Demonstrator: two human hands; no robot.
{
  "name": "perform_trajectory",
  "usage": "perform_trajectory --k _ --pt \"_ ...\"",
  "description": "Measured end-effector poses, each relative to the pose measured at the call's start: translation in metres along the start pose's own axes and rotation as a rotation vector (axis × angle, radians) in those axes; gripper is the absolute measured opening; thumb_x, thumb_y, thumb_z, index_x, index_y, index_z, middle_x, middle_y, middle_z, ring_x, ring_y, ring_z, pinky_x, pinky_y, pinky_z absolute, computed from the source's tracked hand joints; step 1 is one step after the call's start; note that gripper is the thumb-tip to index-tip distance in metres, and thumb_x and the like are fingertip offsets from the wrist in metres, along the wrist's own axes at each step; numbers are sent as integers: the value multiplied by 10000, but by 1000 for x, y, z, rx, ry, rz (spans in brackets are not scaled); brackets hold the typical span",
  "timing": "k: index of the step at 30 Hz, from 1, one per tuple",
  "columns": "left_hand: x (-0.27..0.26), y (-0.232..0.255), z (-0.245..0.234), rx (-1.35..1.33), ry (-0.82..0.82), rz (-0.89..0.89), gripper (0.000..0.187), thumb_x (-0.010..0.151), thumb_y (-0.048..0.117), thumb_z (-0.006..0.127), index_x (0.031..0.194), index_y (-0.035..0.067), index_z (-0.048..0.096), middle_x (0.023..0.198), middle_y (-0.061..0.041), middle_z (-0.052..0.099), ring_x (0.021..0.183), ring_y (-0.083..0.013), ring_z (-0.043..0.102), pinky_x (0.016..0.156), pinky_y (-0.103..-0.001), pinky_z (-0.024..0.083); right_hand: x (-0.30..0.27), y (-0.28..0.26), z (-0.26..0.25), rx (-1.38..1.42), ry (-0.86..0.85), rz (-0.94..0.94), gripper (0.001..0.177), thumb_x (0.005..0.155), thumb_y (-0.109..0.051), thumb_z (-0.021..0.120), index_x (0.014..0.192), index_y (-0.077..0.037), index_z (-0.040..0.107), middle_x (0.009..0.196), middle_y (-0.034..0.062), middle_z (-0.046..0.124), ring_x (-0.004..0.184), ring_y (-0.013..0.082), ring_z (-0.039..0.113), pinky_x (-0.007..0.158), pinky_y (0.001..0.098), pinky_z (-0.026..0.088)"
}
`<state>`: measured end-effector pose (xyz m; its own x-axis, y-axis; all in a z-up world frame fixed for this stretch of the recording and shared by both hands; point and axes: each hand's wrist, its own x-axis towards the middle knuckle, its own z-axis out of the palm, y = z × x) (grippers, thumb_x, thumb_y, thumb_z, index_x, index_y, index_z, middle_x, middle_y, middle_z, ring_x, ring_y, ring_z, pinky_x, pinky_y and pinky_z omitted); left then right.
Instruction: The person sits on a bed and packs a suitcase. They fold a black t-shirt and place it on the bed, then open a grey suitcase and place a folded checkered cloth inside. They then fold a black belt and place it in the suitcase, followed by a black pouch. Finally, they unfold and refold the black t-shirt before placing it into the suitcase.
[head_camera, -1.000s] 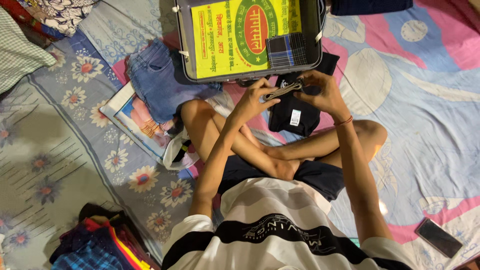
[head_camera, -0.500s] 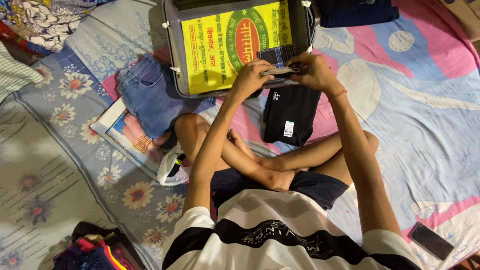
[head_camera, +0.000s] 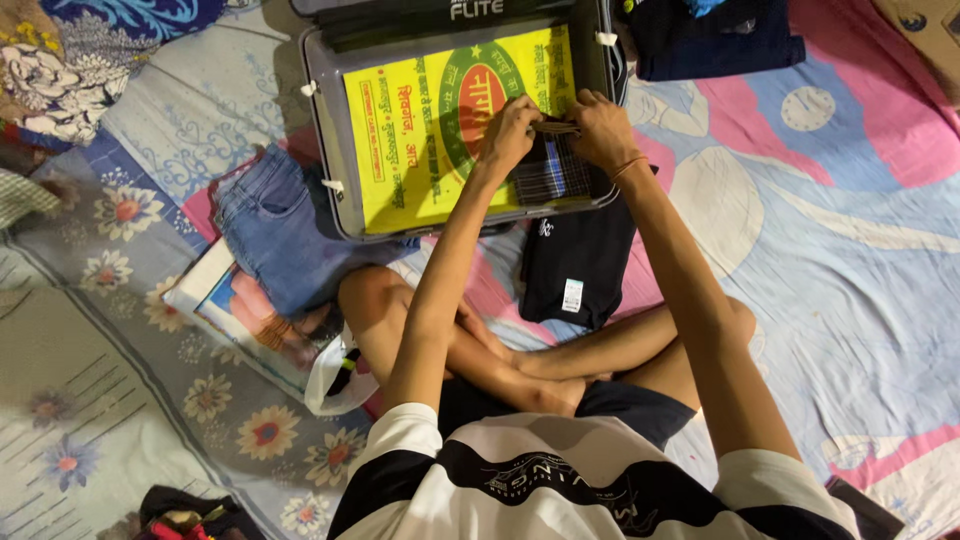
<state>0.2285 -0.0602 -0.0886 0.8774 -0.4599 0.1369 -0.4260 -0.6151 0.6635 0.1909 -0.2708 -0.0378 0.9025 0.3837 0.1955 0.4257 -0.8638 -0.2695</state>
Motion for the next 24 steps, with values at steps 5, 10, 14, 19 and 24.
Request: perform_trajectory --k 5,10,14,19,24 --pt "41 -16 7 211 175 169 243 821 -122 697 993 34 769 1104 -25 646 1065 -228 626 872 -362 600 37 22 24 -141 80 11 264 809 -109 719 1061 -76 650 1068 109 623 1047 313 638 840 420 557" --pt "73 -38 11 448 216 221 282 812 -82 671 1078 -5 726 1240 -104 586 1178 -271 567 731 -392 599 76 46 39 -357 176 -125 254 859 -181 681 1096 -91 658 1143 95 607 1091 269 600 831 383 549" --pt "98 -62 23 654 211 279 230 784 8 692 1014 9 701 1253 -115 573 1226 -307 533 776 -435 592 100 57 52 -505 67 -212 175 944 -198 644 1092 -106 661 1173 90 591 1057 269 583 745 362 531" --pt "118 -92 38 668 233 263 203 820 -6 708 1023 13 710 1259 -108 546 1203 -282 535 957 -425 552 122 67 79 -587 100 -205 180 929 -205 622 1072 -104 664 1166 87 577 1045 255 591 744 337 536" --pt "121 -100 58 663 227 222 197 751 3 705 948 4 718 1268 -100 555 1190 -279 535 960 -414 566 125 83 118 -615 65 -176 162 972 -208 609 1048 -76 664 1142 108 578 1044 284 602 750 350 556"
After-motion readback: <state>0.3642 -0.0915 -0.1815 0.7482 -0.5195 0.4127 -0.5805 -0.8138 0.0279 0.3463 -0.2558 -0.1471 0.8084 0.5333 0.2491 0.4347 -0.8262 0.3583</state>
